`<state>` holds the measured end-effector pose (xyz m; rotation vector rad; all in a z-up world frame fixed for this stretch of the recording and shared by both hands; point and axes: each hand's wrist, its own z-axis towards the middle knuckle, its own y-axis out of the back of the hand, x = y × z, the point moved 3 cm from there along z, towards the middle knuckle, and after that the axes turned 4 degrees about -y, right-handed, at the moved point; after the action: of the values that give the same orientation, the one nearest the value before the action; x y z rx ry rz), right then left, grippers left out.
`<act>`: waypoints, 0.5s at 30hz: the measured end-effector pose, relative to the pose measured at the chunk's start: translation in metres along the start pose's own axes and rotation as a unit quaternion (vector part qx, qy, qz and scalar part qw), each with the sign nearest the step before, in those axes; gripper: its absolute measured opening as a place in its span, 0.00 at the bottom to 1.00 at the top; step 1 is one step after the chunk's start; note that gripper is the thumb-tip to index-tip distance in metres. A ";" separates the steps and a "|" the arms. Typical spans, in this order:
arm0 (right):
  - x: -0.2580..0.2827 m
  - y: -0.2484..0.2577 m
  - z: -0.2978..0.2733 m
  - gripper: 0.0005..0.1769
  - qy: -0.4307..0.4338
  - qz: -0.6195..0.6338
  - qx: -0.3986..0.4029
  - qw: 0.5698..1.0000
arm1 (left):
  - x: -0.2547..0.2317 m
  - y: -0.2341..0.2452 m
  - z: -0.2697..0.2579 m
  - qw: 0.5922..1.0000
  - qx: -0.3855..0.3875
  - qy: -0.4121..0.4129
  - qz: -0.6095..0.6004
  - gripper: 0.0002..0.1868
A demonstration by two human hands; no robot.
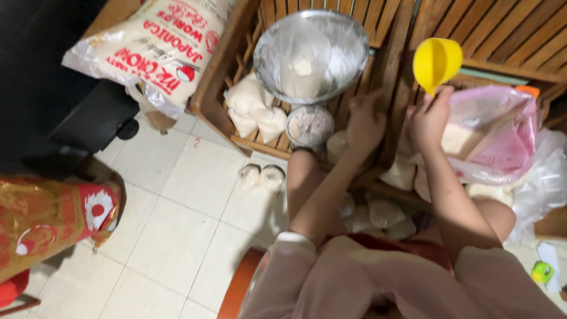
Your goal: The person scoops dough from a large bag into a yellow scoop, weighs it on a scale, and then places it into a small plastic bag. They tie the bag and place it on a wooden rack. This process is repeated multiple times.
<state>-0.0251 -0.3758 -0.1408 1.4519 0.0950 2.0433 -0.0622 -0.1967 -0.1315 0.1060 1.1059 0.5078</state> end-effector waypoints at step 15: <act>-0.219 0.072 -0.002 0.13 -0.054 -0.158 -0.062 0.984 | 0.008 -0.099 -0.036 0.987 0.149 0.040 0.051 0.32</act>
<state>-0.0151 -0.5477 -0.2946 1.3713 0.1405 1.6828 -0.0580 -0.2861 -0.1871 0.4081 1.2547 0.4374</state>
